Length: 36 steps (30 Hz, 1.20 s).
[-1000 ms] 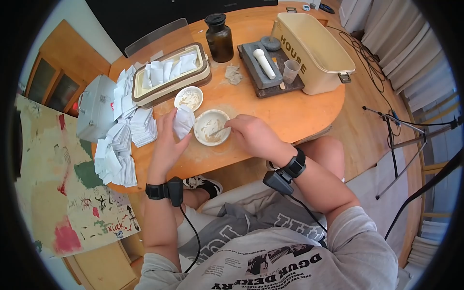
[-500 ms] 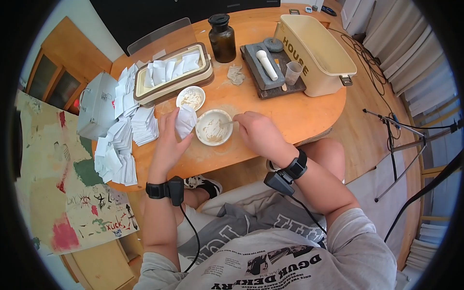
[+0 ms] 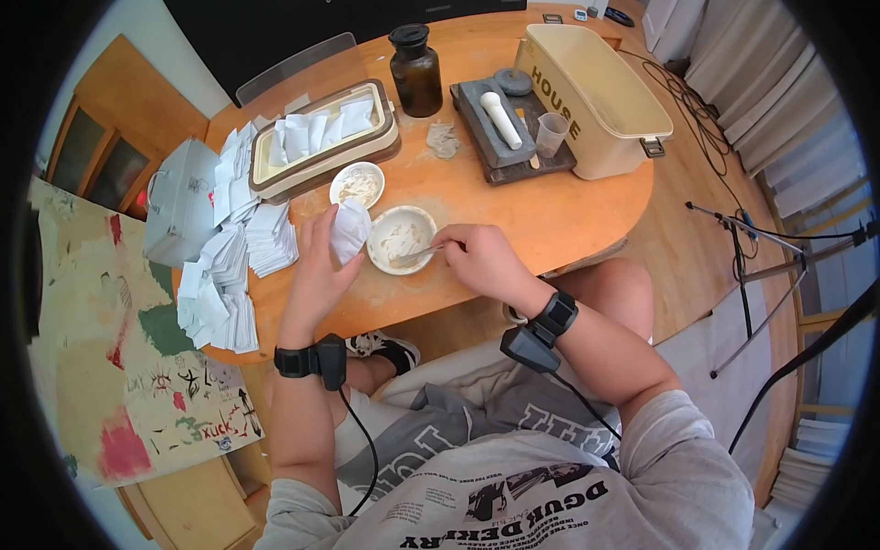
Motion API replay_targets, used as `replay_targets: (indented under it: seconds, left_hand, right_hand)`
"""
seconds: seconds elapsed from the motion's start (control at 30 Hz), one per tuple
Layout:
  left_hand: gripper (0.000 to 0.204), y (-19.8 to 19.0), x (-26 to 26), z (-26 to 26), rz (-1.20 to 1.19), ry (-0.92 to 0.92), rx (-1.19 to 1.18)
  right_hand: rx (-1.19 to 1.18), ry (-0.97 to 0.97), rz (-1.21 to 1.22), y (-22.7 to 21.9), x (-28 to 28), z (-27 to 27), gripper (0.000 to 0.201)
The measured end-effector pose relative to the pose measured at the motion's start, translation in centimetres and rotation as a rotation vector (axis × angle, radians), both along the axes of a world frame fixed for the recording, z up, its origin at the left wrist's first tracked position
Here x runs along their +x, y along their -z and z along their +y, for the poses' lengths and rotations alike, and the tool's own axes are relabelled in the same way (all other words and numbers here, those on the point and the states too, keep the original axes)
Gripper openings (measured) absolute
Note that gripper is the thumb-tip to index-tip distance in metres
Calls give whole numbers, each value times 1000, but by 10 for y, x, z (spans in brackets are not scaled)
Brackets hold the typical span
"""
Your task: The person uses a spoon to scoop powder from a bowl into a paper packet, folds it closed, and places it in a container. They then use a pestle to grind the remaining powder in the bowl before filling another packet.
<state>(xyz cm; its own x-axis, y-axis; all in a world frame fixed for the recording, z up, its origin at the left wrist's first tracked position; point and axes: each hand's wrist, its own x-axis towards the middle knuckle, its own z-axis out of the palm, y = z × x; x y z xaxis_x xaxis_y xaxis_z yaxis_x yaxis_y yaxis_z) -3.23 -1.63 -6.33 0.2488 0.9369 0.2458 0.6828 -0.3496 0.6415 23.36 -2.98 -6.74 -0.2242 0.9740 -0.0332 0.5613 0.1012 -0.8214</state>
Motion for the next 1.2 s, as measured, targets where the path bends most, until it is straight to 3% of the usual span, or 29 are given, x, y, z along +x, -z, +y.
replay_targets:
  seconds: [0.07, 0.27, 0.5, 0.6, 0.67, 0.7, 0.77, 0.9, 1.07, 1.2]
  left_hand:
    - [74, 0, 0, 0, -5, 5, 16]
    - [74, -3, 0, -1, 9, 4, -10]
    - [72, -5, 2, -2, -15, 4, -44]
    - [72, -2, 2, -1, -17, 16, -41]
    - [72, 0, 4, -1, -14, 34, -27]
    - [72, 0, 5, -1, -3, 37, 4]
    - [73, 0, 5, -1, 9, 40, 35]
    - [74, 3, 1, 0, 10, 1, 29]
    - [75, 2, -3, 3, 3, -31, 15]
    - [76, 3, -4, 2, 18, -25, 37]
  right_hand:
    - [-154, 39, 123, 6, 1, 4, 27]
    - [-314, 96, 350, 14, 2, 11, 28]
    - [-286, 226, 600, 5, 10, 20, 25]
    - [-98, 269, 660, -3, -2, 14, 24]
    - [282, 99, 287, -11, -14, 5, 26]
    - [280, 105, 288, -14, -13, 3, 26]
    - [621, -21, 111, -18, -13, 4, 27]
    - [577, 17, 86, -18, -1, 6, 25]
    - [475, -140, -192, -3, 10, 4, 20]
    - [428, -195, -67, 1, 8, -2, 18]
